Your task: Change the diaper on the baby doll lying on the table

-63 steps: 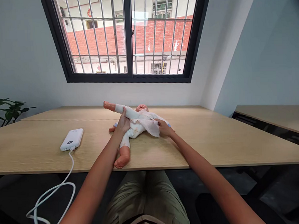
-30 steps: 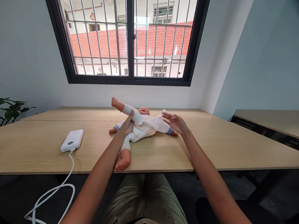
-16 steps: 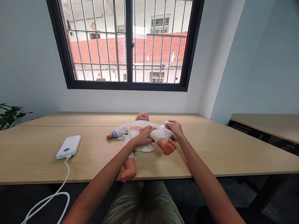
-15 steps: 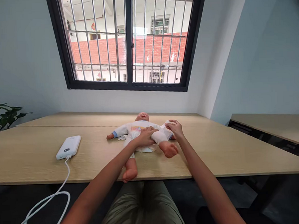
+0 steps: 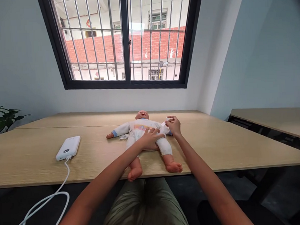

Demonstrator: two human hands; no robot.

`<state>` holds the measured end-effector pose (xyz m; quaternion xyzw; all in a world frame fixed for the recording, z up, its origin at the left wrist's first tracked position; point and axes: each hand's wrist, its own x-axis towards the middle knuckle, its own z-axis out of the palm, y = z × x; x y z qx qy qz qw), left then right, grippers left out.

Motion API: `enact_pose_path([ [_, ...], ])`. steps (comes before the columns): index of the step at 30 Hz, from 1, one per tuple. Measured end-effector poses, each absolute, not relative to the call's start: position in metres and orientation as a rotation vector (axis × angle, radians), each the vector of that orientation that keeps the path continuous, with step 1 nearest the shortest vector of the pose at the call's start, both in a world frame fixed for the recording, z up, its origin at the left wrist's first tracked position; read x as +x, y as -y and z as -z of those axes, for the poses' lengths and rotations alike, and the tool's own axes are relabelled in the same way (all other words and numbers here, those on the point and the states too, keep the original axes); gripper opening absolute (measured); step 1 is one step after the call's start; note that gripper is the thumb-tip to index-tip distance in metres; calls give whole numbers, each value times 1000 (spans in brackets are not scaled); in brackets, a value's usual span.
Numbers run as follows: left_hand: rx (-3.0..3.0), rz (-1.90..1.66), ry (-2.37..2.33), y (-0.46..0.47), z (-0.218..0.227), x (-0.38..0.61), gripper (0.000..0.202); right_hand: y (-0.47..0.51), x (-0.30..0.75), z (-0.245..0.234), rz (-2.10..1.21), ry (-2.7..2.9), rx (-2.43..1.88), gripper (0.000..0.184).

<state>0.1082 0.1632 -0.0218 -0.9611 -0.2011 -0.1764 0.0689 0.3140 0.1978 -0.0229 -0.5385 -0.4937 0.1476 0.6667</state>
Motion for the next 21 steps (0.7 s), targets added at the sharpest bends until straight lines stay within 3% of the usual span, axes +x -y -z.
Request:
enact_pose_path([
  [4,-2987,689,669,-167,21,102,73,-187,300,17,-282,1224,-1202,43],
  [9,-2954,775,942,-166,19,95,45,-173,279,10,-177,1338,-1178,31],
  [21,-2914,887,868,-136,30,83,38,-173,220,4,-227,1595,-1394,2],
])
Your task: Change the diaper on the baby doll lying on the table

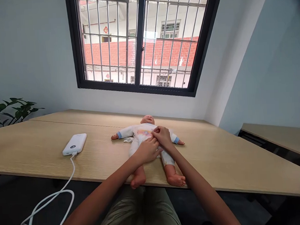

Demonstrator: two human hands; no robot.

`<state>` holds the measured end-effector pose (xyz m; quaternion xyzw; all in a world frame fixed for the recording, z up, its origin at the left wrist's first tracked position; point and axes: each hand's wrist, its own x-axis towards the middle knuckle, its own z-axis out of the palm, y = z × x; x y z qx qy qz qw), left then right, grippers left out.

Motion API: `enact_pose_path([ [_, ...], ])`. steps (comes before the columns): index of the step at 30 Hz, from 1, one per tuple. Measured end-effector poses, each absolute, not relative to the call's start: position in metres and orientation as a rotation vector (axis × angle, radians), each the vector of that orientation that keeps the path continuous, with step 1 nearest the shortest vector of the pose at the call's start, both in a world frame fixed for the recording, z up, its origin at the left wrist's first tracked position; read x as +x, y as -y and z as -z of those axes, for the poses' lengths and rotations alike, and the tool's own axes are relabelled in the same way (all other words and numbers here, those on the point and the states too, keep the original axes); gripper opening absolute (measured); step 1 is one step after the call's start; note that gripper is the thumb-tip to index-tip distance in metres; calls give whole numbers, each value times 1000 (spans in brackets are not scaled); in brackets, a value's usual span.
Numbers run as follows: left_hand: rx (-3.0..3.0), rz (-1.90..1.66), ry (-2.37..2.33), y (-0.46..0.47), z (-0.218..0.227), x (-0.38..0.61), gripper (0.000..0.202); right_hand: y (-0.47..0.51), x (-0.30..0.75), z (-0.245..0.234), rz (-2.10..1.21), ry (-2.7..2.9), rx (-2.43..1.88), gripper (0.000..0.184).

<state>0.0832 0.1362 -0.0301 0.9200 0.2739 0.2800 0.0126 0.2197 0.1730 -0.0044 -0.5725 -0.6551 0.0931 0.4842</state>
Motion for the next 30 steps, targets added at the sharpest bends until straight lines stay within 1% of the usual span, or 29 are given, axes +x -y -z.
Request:
enact_pose_path([
  [5,2847,-731,-616,-141,28,72,39,-175,215,3,-167,1724,-1482,10],
  [9,2762,-641,-513,-153,25,73,36,-180,221,7,-188,1840,-1454,19],
  [11,2684,-660,-461,-159,24,74,32,-183,227,9,-282,1900,-1390,26],
  [13,2597,-814,-508,-168,22,73,31,-185,237,12,-361,1905,-1310,32],
  [16,2502,-1166,-749,-184,20,70,27,-185,253,16,-404,1808,-1234,28],
  [18,2499,-1250,-880,-196,20,69,25,-184,262,19,-449,1753,-1214,27],
  [21,2560,-1179,-975,-210,22,70,32,-183,270,22,-510,1741,-1197,29],
  [26,2612,-1141,-942,-221,28,72,16,-188,283,38,-390,1625,-1371,22],
  [30,2589,-1139,-921,-216,26,67,13,-191,290,64,-300,1738,-1505,8],
])
